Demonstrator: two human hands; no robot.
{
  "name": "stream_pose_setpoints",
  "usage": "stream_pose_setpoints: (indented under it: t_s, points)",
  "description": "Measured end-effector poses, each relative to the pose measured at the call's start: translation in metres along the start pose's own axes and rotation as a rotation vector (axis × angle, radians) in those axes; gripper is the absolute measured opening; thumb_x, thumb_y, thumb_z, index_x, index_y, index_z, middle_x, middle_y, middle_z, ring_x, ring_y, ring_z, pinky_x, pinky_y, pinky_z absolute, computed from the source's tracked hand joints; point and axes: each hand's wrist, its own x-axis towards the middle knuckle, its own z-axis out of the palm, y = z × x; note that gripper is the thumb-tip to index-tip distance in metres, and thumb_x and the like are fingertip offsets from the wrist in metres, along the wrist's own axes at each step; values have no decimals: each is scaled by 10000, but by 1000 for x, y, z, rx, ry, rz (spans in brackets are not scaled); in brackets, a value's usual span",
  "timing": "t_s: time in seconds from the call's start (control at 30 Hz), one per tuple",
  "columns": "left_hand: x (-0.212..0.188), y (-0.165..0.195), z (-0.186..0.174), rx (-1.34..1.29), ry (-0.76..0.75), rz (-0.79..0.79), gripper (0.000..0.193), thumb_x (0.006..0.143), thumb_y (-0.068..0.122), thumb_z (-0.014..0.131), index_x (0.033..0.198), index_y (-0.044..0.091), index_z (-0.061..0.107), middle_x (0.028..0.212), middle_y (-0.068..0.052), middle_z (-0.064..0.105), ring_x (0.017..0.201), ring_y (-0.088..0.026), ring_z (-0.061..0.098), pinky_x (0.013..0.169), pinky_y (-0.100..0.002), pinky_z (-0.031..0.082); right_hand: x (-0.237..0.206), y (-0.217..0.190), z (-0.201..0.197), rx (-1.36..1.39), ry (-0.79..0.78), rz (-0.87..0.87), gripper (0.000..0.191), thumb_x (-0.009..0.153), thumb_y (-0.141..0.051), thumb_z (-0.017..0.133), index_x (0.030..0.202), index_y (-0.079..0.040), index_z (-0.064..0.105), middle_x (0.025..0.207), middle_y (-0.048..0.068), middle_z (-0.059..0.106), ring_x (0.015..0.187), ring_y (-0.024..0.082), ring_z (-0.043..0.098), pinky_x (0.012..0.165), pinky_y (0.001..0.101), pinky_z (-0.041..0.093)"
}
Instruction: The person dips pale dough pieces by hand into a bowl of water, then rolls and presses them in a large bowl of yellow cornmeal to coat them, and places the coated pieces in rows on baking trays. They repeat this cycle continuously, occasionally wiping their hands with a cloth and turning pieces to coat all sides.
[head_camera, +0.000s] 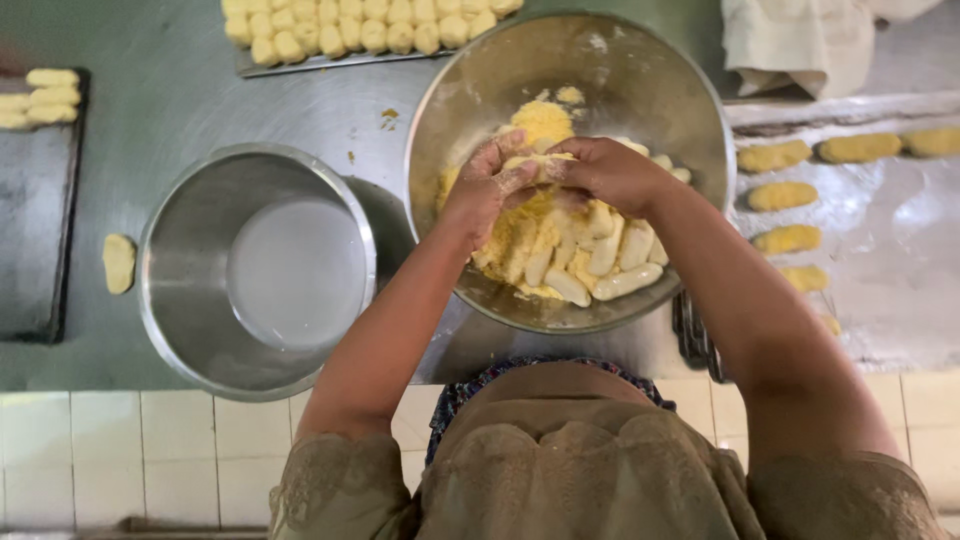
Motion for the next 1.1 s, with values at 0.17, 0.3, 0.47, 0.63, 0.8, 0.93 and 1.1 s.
stream_pose_setpoints:
  t_s: [0.17, 0.3, 0.47, 0.63, 0.8, 0.93, 1.1]
  points:
    - [4, -12, -4, -22, -33, 14, 368, 923, 67, 752, 1270, 13, 640, 1041, -60, 720, 881, -158, 699, 775, -303, 607, -6, 23, 3, 112, 200, -65, 364, 1008, -171, 629, 1336, -14, 650, 1085, 54, 715, 809, 115, 679, 747, 288, 612]
    - [0, -16, -3, 59, -32, -30, 373, 917, 40, 762, 1264, -34, 645, 1061, -57, 717, 883, -159, 700, 788, -302, 607, -16, 24, 8, 223, 190, -8, 336, 1007, -200, 621, 1303, -45, 661, 1083, 56, 724, 856, 114, 710, 760, 277, 623]
    - [-20, 2, 3, 144, -159, -140, 444, 909, 31, 709, 1340, 40, 600, 1146, -30, 686, 976, -144, 690, 854, -282, 617, -42, 16, 21, -40, 275, -154, 413, 865, -129, 762, 1265, -97, 667, 1159, 62, 717, 908, 172, 698, 801, 315, 589]
    - [-40, 23, -9, 391, -262, -32, 451, 890, -43, 718, 1326, 7, 617, 1187, -48, 682, 1041, -142, 668, 875, -274, 591, -61, 22, 44, -508, 487, -543, 383, 880, -116, 764, 1260, -97, 729, 1295, 127, 704, 1117, 303, 712, 958, 367, 571]
    - [-58, 26, 0, 587, -162, -2, 454, 867, -45, 731, 1307, 31, 647, 1193, -24, 700, 1019, -95, 657, 877, -232, 564, -63, 33, 53, -492, 477, -538, 415, 872, -112, 773, 1276, -53, 702, 1265, 184, 668, 1117, 337, 666, 961, 391, 530]
    - [-71, 27, 43, 480, -68, 74, 432, 898, -43, 748, 1317, 9, 658, 1099, -64, 694, 928, -122, 651, 843, -254, 578, -73, 39, 25, -27, 370, -442, 368, 893, -91, 747, 1257, -50, 707, 1234, 111, 726, 1065, 220, 704, 920, 347, 586]
    - [-50, -27, 154, 504, -155, 331, 371, 927, -14, 765, 1282, 6, 659, 1198, -46, 673, 1046, -137, 669, 914, -266, 596, -142, 62, -97, 381, 264, -236, 354, 967, -106, 660, 1310, -17, 647, 1165, 75, 720, 985, 161, 754, 823, 301, 679]
